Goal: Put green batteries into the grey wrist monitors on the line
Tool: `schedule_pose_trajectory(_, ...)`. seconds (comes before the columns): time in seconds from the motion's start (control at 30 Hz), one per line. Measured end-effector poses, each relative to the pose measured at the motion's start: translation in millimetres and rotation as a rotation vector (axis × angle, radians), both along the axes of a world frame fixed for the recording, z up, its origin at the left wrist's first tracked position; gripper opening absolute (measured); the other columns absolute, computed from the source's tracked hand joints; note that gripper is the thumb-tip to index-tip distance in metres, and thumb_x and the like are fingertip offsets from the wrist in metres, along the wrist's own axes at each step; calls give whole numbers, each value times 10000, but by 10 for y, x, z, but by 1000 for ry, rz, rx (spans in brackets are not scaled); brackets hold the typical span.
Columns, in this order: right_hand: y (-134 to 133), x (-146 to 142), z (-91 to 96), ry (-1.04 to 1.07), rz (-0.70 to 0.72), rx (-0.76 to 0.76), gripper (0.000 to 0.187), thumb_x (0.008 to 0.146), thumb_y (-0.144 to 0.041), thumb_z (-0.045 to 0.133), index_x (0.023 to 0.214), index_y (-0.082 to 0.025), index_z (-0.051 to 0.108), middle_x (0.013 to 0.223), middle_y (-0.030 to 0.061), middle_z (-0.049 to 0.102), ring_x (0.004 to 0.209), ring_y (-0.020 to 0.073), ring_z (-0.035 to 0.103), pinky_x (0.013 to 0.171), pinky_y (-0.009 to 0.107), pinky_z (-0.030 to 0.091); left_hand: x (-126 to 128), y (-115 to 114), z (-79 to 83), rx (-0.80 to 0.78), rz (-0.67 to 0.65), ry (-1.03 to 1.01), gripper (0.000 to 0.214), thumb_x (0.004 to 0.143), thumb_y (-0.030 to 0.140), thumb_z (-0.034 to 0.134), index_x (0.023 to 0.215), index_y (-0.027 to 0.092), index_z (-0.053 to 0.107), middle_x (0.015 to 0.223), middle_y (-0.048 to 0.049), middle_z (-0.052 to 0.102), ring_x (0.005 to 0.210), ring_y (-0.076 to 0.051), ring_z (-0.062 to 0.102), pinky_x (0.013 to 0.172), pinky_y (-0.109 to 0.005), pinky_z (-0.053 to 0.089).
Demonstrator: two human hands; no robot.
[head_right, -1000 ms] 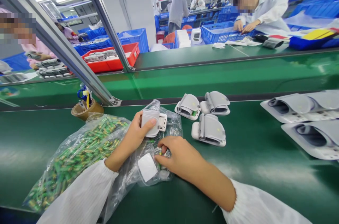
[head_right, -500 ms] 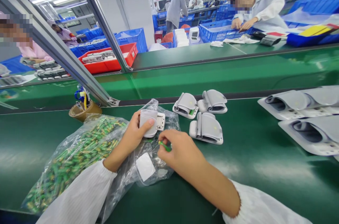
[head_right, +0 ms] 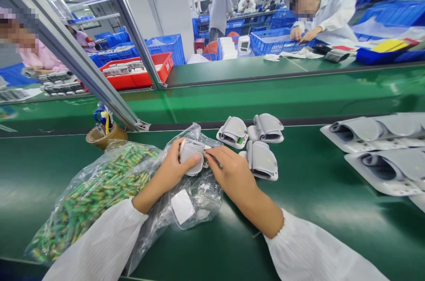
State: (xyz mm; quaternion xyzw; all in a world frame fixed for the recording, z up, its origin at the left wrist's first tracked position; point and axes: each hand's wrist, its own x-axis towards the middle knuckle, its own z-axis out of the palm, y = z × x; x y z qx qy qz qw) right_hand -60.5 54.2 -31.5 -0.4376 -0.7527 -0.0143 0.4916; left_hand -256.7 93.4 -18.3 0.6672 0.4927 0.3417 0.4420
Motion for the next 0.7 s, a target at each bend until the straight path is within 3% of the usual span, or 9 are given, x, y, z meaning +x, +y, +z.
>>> schedule_pose_trajectory(0.17, -1, 24, -33, -27, 0, -62, 68, 1016, -178, 617, 1040, -171, 680, 944, 69, 754, 862, 203, 744, 746, 301, 574, 19, 5, 69, 117, 4, 99, 461, 855, 489, 784, 1192, 225, 614, 1140, -58, 653, 1062, -270, 619, 901, -386, 477)
schedule_pose_trajectory(0.3, 8, 42, -44, -222, -42, -275, 141, 1059, -249, 541, 1038, -177, 660, 889, 57, 716, 736, 202, 702, 604, 287, 473, 5, 32, 106, 182, 23, 220, 343, 855, 431, 783, 1099, 224, 662, 1024, -34, 622, 999, -251, 598, 864, -365, 454)
schedule_pose_trajectory(0.43, 39, 32, 16, -512, -76, -479, 240, 1080, -232, 467, 1232, -166, 640, 949, 81, 746, 744, 228, 717, 547, 295, 359, -20, 84, 125, 172, -7, 254, 297, 857, 437, 776, 1021, 217, 664, 948, -17, 627, 927, -234, 598, 804, -343, 437)
schedule_pose_trajectory(0.57, 20, -23, 95, -712, -148, -568, 391, 1053, -167, 471, 1427, -132, 577, 978, 112, 766, 753, 260, 734, 516, 326, 284, -26, 122, 151, 134, -27, 240, 277, 861, 430, 767, 1021, 217, 694, 949, -20, 671, 903, -234, 610, 788, -344, 436)
schedule_pose_trajectory(0.7, -54, -38, 59, -640, -132, -592, 454, 1039, -167, 462, 1475, -87, 555, 848, 117, 756, 730, 284, 722, 525, 338, 326, -34, 132, 166, 106, -37, 221, 302, 887, 458, 731, 1077, 223, 725, 992, -41, 711, 943, -259, 632, 825, -365, 459)
